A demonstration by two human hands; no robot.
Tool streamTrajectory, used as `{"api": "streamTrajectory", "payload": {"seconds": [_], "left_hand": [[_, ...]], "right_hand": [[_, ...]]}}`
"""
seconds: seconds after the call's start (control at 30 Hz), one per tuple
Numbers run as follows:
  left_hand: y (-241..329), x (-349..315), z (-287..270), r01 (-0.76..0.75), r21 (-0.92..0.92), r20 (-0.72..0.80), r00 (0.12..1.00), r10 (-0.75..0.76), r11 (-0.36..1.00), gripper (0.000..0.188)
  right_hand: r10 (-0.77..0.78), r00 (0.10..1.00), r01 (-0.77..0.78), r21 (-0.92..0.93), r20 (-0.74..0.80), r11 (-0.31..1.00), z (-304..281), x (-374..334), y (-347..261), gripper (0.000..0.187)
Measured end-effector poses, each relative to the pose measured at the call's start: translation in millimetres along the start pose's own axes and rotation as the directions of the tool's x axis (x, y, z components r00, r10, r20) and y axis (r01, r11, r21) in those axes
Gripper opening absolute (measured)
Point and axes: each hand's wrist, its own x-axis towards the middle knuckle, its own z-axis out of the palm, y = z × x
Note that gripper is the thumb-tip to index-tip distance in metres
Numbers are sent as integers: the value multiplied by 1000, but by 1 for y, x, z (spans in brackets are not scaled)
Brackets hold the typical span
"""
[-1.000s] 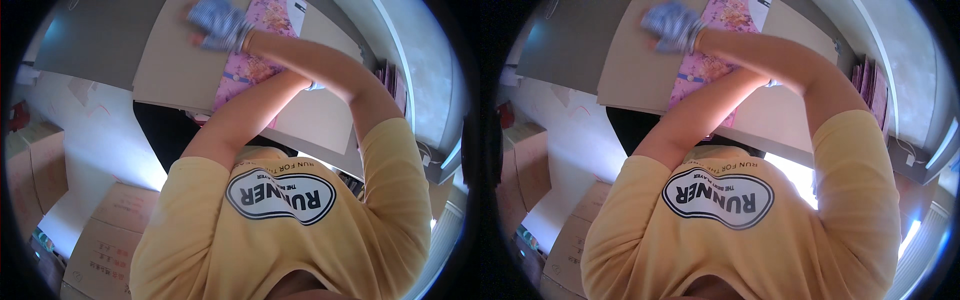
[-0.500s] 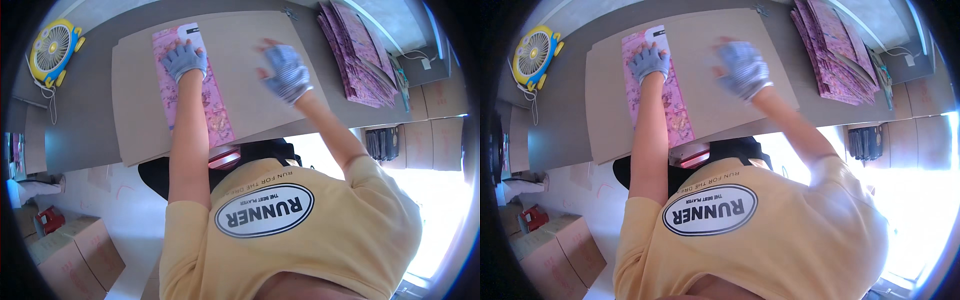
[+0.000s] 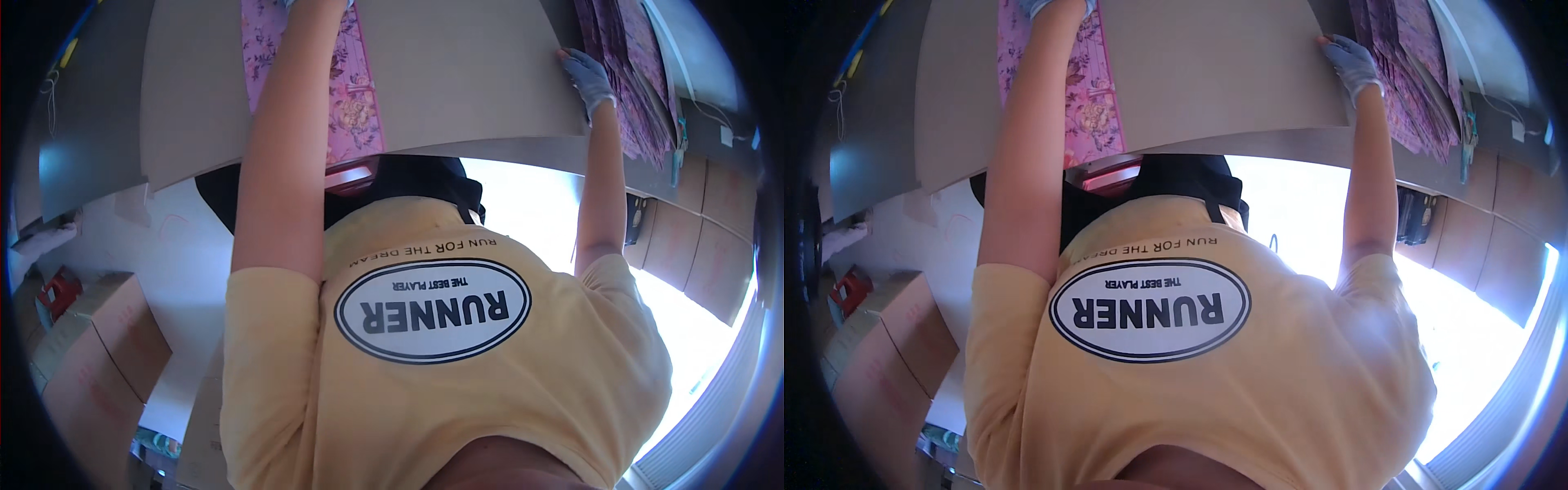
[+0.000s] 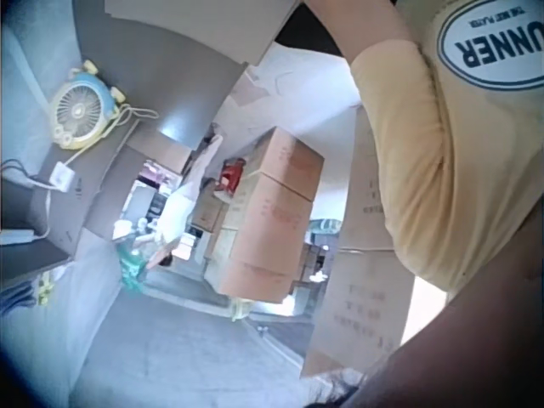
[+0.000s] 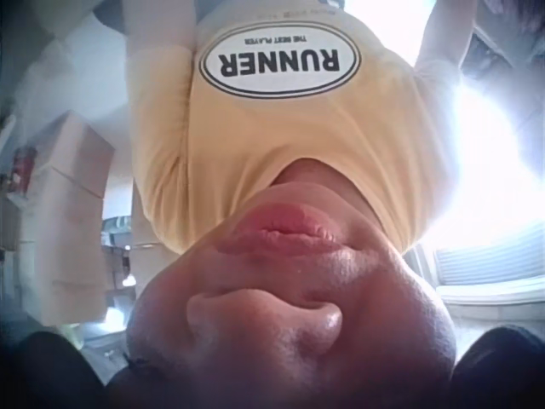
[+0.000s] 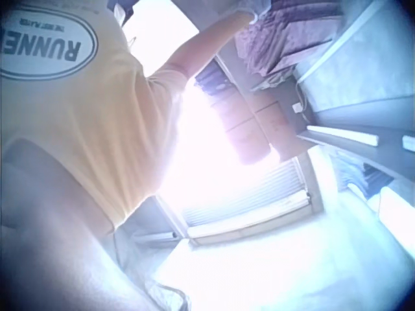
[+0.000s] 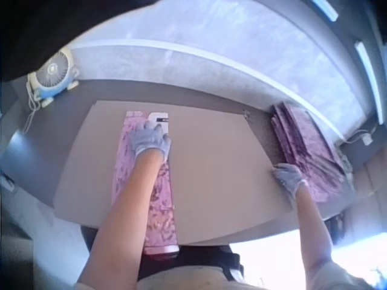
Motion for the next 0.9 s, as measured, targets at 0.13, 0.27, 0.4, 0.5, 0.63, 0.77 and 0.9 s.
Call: {"api": "streamTrajectory", "payload": {"seconds": [0.13, 0.27, 0.4, 0.5, 0.63, 0.77, 0.9], "left_hand": [[-5, 8, 6, -25, -72, -113, 993, 17, 997, 41], [-10, 13, 22, -23, -98, -262, 965, -3, 995, 38], [-23, 30, 54, -74, -161, -374, 927, 9, 984, 36], [-30, 53, 53, -55, -410, -231, 972, -45, 910, 35], [-40, 58, 70, -87, -515, -430, 887, -169, 853, 33], [-19, 44, 48, -193, -528, -399, 916, -41, 827, 36], [-8, 31, 54, -295, -364, -380, 913, 149, 884, 56]], "right_hand": [[-232, 969, 176, 429, 81, 886, -22, -30, -34, 42], [-528, 842, 320, 687, 109, 652, 13, -77, -86, 42], [-811, 585, 810, -42, -28, 586, 115, -117, -149, 47], [-801, 583, 697, -590, 137, 406, 168, -118, -153, 58], [-734, 606, 670, -694, 307, 263, 191, -123, -154, 67], [-709, 609, 688, -682, 357, 248, 195, -120, -140, 65], [-757, 569, 645, -746, 321, 168, 205, -114, -121, 60]]}}
